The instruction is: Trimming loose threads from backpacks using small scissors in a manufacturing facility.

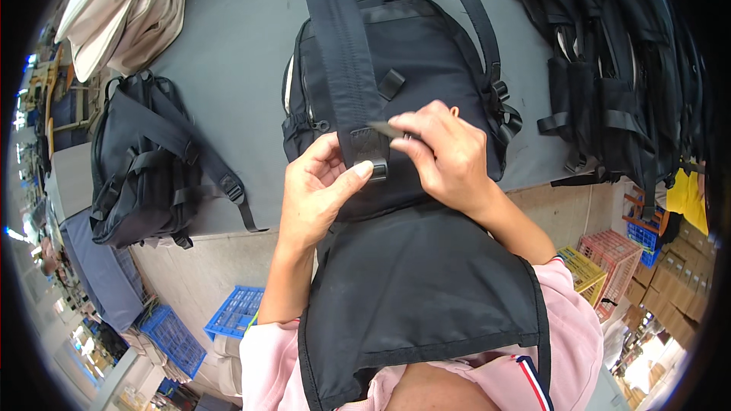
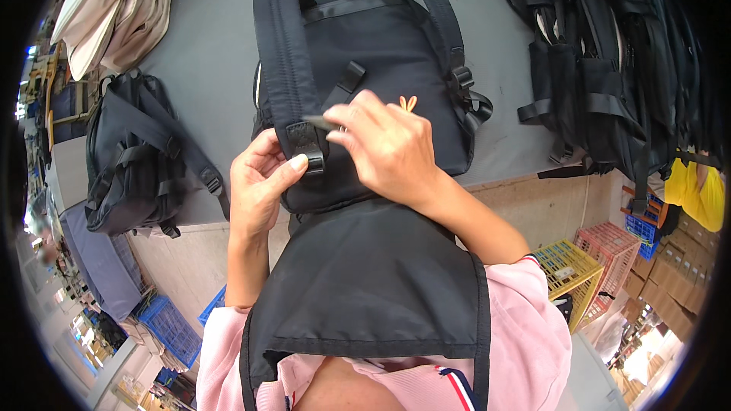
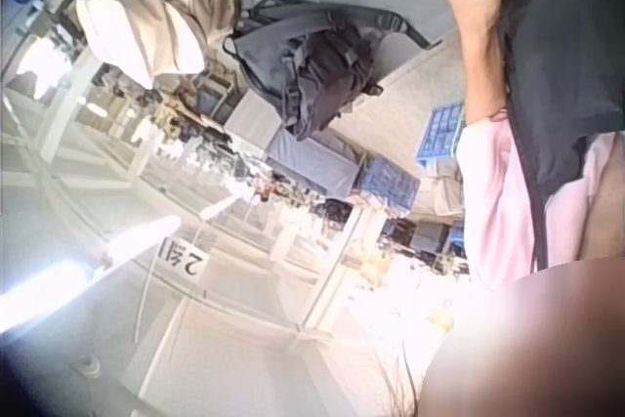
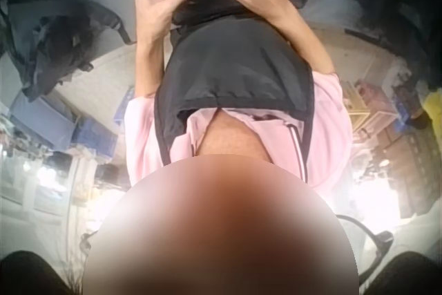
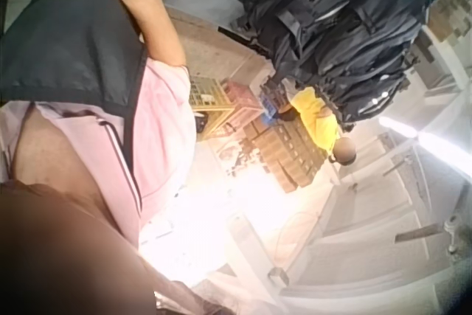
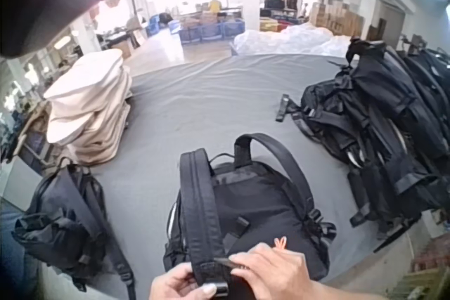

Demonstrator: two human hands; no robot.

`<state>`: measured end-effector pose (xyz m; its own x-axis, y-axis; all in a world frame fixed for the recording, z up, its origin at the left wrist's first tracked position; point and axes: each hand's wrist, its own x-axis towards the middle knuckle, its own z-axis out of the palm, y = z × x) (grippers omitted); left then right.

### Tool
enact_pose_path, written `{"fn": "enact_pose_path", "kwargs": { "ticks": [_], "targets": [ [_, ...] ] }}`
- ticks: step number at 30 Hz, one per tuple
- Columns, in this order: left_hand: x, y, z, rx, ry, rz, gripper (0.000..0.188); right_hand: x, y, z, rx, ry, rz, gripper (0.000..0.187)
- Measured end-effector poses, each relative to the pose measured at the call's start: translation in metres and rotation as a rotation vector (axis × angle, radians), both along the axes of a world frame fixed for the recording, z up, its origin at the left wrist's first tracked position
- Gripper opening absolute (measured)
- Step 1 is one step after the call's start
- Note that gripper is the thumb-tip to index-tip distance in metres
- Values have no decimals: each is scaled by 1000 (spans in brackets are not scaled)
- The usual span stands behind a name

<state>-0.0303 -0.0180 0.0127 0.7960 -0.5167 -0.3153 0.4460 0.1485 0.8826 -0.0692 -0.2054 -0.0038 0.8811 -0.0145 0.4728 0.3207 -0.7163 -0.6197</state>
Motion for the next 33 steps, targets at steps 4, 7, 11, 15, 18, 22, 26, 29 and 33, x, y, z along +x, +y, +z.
{"fn": "enact_pose_path", "kwargs": {
  "ticks": [4, 7, 11, 15, 18, 22, 26, 29, 33],
  "targets": [
    [1, 0, -5, -14, 50, 77, 27, 1, -3, -8, 834, 337, -66, 22],
    [-1, -6, -10, -88, 181, 19, 23, 15, 4, -6, 1001, 505, 105, 44],
    [-20, -10, -31, -95, 416, -39, 30, 33, 29, -22, 758, 396, 37, 36],
    [-33, -15, -35, 385, -227, -11, 60, 30, 26, -26, 296, 200, -175, 46],
    [-28, -23, -15, 735, -482, -157, 58, 38, 26, -13, 182, 175, -128, 56],
    [-10, -32, -14, 765, -1082, -132, 32, 54, 16, 3, 212, 193, -36, 37],
    [0, -33, -3, 712, -1635, 36, 24, 67, 15, 16, 1266, 719, 225, 35],
    [15, -27, 4, 675, -1531, -160, 20, 69, 13, -16, 1484, 758, 260, 39],
    [23, -11, -10, 490, -861, -33, 17, 34, 6, -22, 1219, 236, -87, 24]
  ]
}}
